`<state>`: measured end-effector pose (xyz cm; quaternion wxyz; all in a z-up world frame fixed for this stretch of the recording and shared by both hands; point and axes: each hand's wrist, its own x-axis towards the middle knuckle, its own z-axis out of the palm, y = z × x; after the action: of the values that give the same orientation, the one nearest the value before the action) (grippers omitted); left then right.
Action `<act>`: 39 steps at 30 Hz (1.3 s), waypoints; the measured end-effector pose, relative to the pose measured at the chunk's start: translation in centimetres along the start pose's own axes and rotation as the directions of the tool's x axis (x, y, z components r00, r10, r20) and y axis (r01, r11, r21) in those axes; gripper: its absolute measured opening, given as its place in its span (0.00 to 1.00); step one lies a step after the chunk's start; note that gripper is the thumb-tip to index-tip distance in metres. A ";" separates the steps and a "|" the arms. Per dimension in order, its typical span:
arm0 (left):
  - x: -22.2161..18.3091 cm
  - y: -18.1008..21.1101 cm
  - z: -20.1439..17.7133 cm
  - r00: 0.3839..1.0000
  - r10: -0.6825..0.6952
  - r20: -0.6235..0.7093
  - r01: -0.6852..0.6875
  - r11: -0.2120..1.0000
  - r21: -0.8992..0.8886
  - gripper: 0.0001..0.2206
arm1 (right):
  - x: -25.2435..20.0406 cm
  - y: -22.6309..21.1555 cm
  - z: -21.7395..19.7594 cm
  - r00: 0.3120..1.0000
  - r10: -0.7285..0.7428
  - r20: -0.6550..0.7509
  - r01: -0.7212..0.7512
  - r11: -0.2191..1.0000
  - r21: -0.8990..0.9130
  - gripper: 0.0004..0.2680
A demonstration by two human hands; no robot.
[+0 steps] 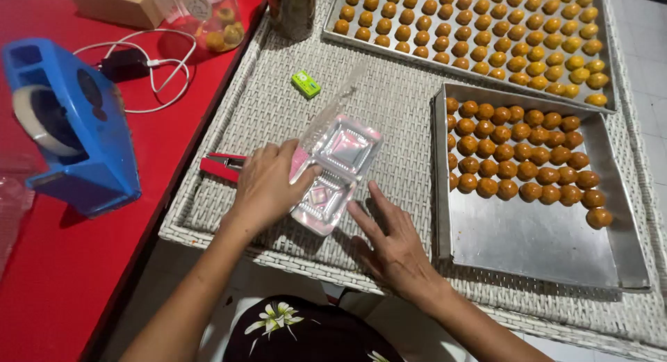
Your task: Packaging small round pastries into individual paper liners and plastic containers on a work table.
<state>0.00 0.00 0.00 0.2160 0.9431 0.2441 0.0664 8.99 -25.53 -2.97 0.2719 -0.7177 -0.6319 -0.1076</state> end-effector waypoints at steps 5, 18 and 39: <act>0.5 1.5 -2.5 0.995 -0.079 0.056 0.088 0.976 -0.199 0.31 | 2.1 -0.6 -0.6 0.999 -0.039 -0.034 0.034 0.991 -0.131 0.29; 4.9 -1.5 -1.0 0.981 -0.179 -0.079 0.160 0.965 -0.208 0.16 | 5.1 -2.2 0.4 0.960 -0.223 -0.168 0.198 0.968 -0.152 0.12; 8.7 3.0 1.6 0.655 0.712 -0.253 -0.604 0.694 0.391 0.06 | 4.6 -0.5 0.1 0.947 -0.218 -0.235 0.247 0.964 0.100 0.12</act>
<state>9.24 1.27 0.04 -0.0078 0.9539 -0.0740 0.2907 9.31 -21.59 -0.67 0.3715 -0.6026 -0.6836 -0.1776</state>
